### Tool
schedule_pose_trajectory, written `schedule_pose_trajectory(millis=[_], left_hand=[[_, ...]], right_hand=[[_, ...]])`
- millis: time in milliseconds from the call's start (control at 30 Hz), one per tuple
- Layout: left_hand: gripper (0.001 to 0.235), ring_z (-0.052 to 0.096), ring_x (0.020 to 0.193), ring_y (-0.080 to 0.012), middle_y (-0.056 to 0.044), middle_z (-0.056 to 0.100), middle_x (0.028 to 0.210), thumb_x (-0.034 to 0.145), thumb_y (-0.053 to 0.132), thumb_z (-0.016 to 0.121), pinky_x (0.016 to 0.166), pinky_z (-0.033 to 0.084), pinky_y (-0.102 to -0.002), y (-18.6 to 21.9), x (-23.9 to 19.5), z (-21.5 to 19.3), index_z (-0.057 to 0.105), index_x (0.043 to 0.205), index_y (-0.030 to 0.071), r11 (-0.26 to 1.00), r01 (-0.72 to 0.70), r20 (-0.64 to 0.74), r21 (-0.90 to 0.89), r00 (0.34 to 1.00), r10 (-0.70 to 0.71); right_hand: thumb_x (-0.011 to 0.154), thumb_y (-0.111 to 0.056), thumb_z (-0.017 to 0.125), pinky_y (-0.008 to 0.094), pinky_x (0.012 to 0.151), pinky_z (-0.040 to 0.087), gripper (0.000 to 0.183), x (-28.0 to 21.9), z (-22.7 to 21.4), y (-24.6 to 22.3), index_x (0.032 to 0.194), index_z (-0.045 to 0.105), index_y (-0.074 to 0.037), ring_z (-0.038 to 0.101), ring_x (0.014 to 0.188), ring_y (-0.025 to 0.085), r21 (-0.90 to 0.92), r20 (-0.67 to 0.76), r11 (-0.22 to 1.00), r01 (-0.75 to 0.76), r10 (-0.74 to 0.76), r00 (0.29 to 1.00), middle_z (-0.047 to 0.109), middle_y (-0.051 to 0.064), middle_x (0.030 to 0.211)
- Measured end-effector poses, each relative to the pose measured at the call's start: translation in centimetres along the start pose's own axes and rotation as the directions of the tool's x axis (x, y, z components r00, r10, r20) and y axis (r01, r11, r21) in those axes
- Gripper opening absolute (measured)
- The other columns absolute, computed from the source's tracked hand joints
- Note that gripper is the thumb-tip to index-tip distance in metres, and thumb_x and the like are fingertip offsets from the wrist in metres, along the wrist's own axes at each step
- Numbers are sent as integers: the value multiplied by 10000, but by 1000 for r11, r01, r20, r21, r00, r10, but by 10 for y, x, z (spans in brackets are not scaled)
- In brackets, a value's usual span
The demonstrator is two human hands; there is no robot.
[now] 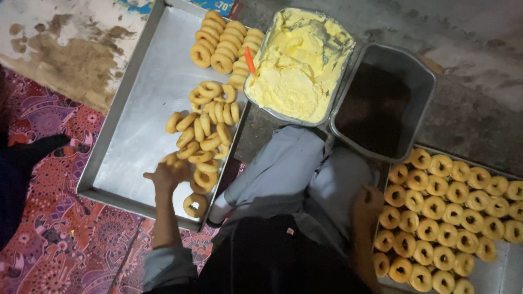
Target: The person repeatedly picks up ring-shaped donuts, fills their centers with a yellow cream using a small spatula, then dips the filled donuts into a dark liquid before placing them on a tray. The process is repeated for multiple donuts throughout the clip.
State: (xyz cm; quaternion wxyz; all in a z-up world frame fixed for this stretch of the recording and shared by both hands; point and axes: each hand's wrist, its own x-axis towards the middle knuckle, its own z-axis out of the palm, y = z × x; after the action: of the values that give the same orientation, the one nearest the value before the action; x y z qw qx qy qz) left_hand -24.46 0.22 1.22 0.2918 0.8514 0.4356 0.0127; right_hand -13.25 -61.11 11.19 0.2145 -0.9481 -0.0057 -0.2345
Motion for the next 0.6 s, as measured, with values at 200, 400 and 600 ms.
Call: schedule_pose_trajectory(millis=[200,400,600], left_hand=[[371,700,883,-201,-134,743,1038,833,136,786,757,563,-328,121,-87,0,681,1154,-18,637,158,267,-755,961,78],[386,678,1062,-172,-50,696,1136,1005,342,544,947,543,-329,242,-177,49,575,1254,48,219,326,389,-920,835,390],[471,615,1039,-260,-147,650,1133,1139,401,405,951,494,-391,234,-137,99,622,1235,-6,580,-177,47,-795,935,351]], right_hand=[[952,53,561,424,946,523,228,9,-4,-172,1114,704,-22,670,1076,313,686,76,704,184,-320,944,693,118,1155],[908,-36,751,306,814,552,188,21,22,-230,1088,701,-14,678,950,191,806,322,592,-2,-435,841,708,105,1113],[842,-83,782,272,826,533,323,103,101,-207,1135,648,-74,692,950,179,748,566,551,-370,-239,789,714,87,1011]])
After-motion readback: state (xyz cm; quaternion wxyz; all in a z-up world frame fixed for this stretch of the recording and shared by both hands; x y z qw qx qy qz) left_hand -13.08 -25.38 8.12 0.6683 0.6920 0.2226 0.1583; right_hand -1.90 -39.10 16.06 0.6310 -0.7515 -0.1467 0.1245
